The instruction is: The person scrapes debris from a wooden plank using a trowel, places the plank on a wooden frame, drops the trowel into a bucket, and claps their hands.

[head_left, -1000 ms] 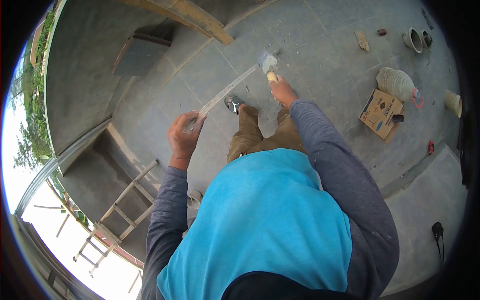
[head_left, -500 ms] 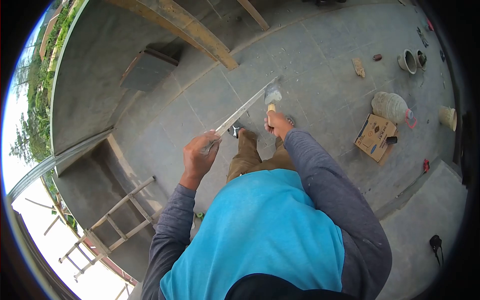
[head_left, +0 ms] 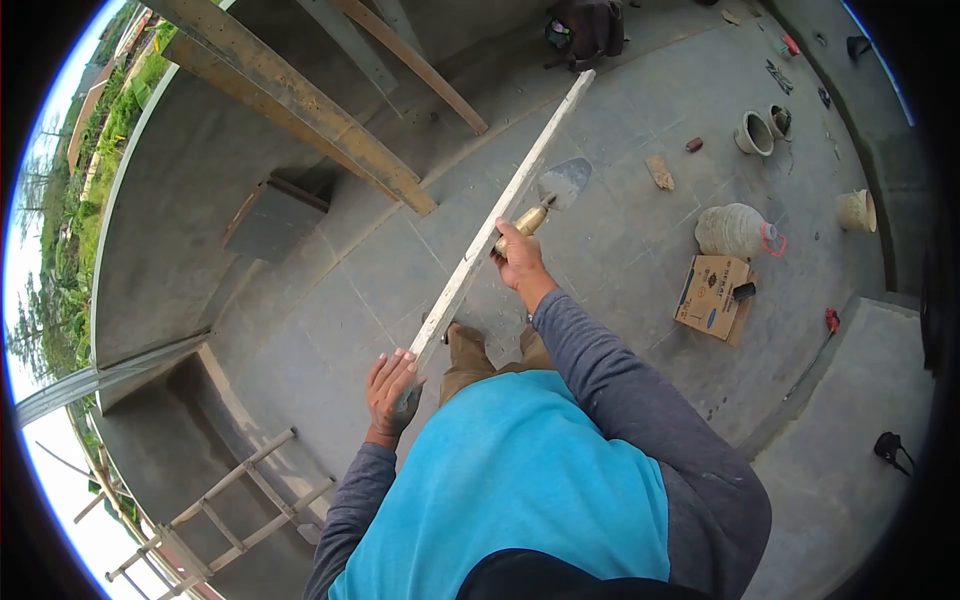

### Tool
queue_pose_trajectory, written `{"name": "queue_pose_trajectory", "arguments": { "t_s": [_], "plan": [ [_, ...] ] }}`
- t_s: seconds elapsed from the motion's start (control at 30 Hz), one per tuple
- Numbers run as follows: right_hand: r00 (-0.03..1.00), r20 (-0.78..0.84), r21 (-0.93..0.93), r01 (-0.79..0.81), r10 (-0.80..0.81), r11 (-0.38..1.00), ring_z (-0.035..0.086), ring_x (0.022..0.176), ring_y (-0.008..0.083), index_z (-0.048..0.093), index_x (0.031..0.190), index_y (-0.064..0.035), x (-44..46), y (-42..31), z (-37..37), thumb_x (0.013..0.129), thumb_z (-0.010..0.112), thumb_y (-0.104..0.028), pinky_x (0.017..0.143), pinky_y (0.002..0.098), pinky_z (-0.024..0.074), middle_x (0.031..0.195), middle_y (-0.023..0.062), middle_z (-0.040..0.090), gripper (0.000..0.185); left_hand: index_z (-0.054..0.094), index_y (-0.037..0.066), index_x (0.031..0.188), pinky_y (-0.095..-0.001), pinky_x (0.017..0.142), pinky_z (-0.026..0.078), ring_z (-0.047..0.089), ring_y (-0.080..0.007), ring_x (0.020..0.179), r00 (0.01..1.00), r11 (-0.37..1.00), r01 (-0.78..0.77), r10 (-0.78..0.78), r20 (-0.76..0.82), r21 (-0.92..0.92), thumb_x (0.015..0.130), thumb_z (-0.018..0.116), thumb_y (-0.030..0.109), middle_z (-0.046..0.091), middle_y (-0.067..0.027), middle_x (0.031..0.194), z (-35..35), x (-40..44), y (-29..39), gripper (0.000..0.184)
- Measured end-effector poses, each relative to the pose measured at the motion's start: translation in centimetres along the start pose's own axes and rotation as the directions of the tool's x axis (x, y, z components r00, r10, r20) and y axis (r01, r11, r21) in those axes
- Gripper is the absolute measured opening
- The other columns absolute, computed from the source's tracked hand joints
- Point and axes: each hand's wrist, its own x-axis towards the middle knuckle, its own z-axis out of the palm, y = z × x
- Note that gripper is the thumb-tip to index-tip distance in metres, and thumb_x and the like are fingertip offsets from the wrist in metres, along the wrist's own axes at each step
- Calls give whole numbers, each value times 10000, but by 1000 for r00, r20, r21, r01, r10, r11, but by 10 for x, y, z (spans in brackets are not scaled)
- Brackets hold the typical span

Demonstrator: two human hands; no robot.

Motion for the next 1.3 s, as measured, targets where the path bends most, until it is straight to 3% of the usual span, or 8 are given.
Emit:
{"name": "queue_pose_trajectory", "arguments": {
  "t_s": [0.2, 0.33, 0.47, 0.63, 0.7, 0.9, 1.03, 1.3],
  "plan": [
    [825, 252, -102, 543, -506, 833, 582, 786, 114, 545, 1027, -37, -18, -55, 27, 783, 760, -74, 703, 289, 503, 923, 12, 600, 328, 318, 146, 1527, -653, 1134, 137, 95, -445, 1487, 737, 878, 157, -409, 538, 453, 821, 696, 553, 181, -229, 1600, 36, 10, 7, 899],
    [645, 447, -295, 760, -620, 579, 590, 787, 101, 556, 1056, -15, -40, -94, 40, 791, 743, -69, 723, 272, 510, 912, 6, 608, 329, 253, 121, 1550, -686, 1114, 110, 74, -482, 1479, 827, 855, 478, -515, 224, 200, 840, 633, 633, 91, -277, 1604, 34, 112, -7, 954],
    [565, 549, -335, 824, -616, 456, 610, 803, 105, 559, 1115, -18, -41, -108, 28, 776, 730, -44, 741, 269, 523, 912, 17, 616, 380, 315, 6, 1506, -455, 1181, 193, 171, -406, 1483, 965, 953, 139, -192, -180, -269, 887, 496, 719, 227, -279, 1573, -65, 276, 28, 961],
    [609, 552, -433, 793, -569, 428, 647, 849, 148, 564, 1142, -43, -60, -110, -8, 745, 725, -47, 776, 311, 539, 929, 47, 635, 429, 192, 72, 1557, -542, 1140, 222, 235, -389, 1455, 912, 752, -286, 23, -411, -594, 815, 305, 880, 226, -213, 1586, -175, 425, 107, 1103],
    [484, 604, -496, 850, -633, 177, 662, 860, 183, 568, 1164, -53, -57, -102, -31, 727, 741, -80, 793, 334, 539, 949, 62, 651, 470, 169, 81, 1561, -548, 1126, 247, 256, -399, 1436, 891, 655, -386, 82, -447, -649, 803, 266, 899, 214, -254, 1574, -203, 463, 145, 1119],
    [556, 577, -568, 800, -598, 194, 676, 901, 269, 588, 1177, -58, -66, -80, -86, 716, 740, -93, 826, 369, 529, 993, 115, 677, 486, 334, 16, 1468, -497, 1007, 451, 593, -343, 1167, 956, 351, -250, 237, -172, -903, 915, 444, 715, 560, -242, 1301, -197, 489, 176, 899],
    [673, 478, -691, 685, -565, 230, 642, 954, 414, 571, 1188, -73, -60, -58, -125, 747, 711, -107, 822, 434, 521, 1010, 204, 653, 464, 512, 55, 1284, -395, 844, 565, 689, -225, 883, 980, 302, -187, -9, -199, -935, 988, 607, 309, 663, -73, 925, -151, 445, 154, 401],
    [814, 155, -904, 346, -560, 251, 637, 936, 459, 534, 1130, 10, -71, -46, -221, 771, 694, -184, 808, 497, 511, 978, 281, 657, 438, 491, 73, 1205, -401, 903, 520, 634, -220, 1038, 768, 518, -41, -531, -359, -854, 919, 719, 218, 628, -80, 1081, -15, 310, 94, 394]
  ]
}}
